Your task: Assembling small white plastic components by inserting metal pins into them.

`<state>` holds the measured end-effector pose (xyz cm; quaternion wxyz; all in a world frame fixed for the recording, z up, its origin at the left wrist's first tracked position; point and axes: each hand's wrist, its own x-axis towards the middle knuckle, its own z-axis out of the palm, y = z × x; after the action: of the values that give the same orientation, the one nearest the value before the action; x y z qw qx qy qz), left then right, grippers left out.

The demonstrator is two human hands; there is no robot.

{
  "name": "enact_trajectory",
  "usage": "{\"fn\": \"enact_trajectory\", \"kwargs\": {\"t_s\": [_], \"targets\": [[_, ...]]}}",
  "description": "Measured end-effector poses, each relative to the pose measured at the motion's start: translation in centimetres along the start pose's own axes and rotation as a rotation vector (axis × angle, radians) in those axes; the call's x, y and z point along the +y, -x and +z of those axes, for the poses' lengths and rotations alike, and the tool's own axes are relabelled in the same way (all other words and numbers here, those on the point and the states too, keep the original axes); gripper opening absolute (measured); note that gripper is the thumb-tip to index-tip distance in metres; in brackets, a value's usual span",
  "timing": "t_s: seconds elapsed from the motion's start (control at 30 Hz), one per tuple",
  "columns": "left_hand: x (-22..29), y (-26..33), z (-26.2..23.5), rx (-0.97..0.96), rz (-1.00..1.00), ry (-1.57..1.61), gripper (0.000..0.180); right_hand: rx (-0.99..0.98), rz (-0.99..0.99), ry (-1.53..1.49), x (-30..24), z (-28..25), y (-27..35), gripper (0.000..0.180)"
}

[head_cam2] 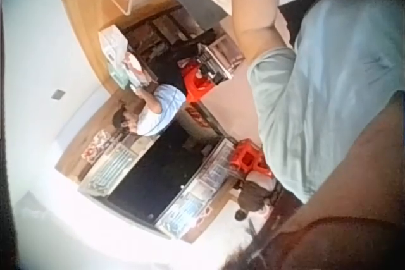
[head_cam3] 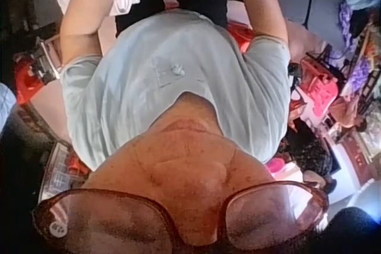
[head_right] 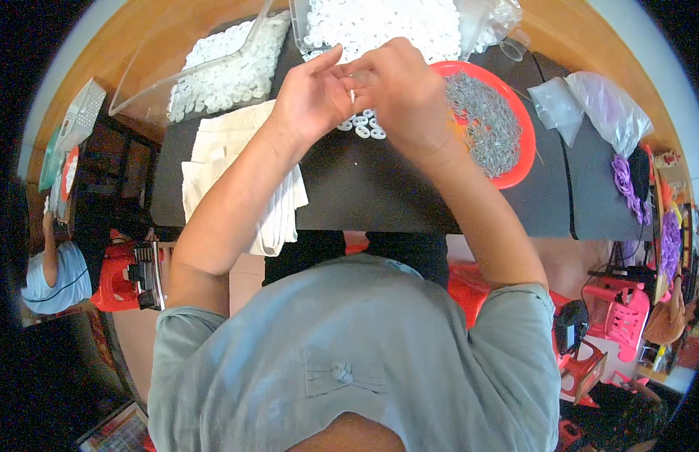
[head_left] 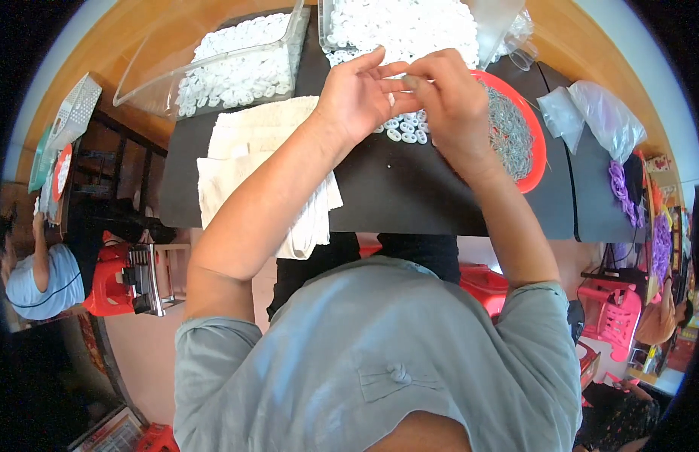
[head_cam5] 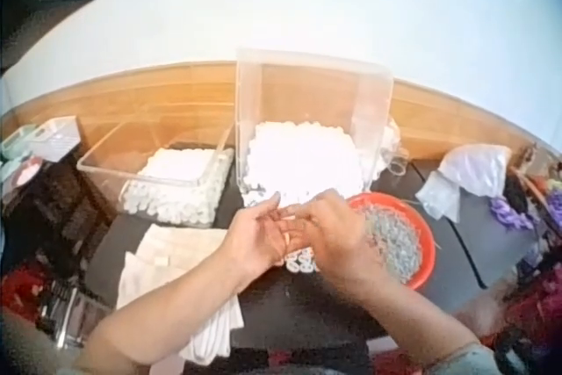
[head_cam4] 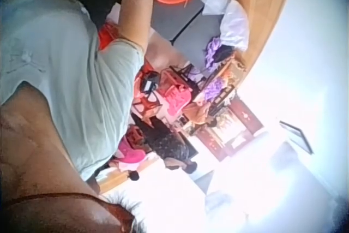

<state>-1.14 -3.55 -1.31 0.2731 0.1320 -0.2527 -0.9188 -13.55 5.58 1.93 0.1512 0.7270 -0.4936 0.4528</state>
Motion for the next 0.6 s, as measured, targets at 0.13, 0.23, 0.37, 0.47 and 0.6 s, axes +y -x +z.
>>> {"fn": "enact_trajectory", "kwargs": {"t_s": [0.13,0.23,0.37,0.47,0.6], "targets": [[0.0,-0.1,0.0,-0.020,0.035,0.204,0.048,0.077,-0.171,0.049,1.0,2.4,0.7,0.015],[0.3,0.4,0.3,0.031,0.033,0.183,0.052,0.061,-0.181,0.059,0.7,2.4,1.0,0.015],[1.0,0.5,0.7,0.091,0.065,-0.120,0.058,0.116,0.118,0.006,1.8,1.6,1.5,0.011],[1.8,0.4,0.7,0.106,0.164,-0.513,0.058,0.129,0.251,-0.116,1.7,1.0,1.5,0.007],[2.5,0.2,0.6,0.118,0.237,-0.888,0.058,0.154,0.378,-0.227,2.0,0.1,1.7,0.009]]}}
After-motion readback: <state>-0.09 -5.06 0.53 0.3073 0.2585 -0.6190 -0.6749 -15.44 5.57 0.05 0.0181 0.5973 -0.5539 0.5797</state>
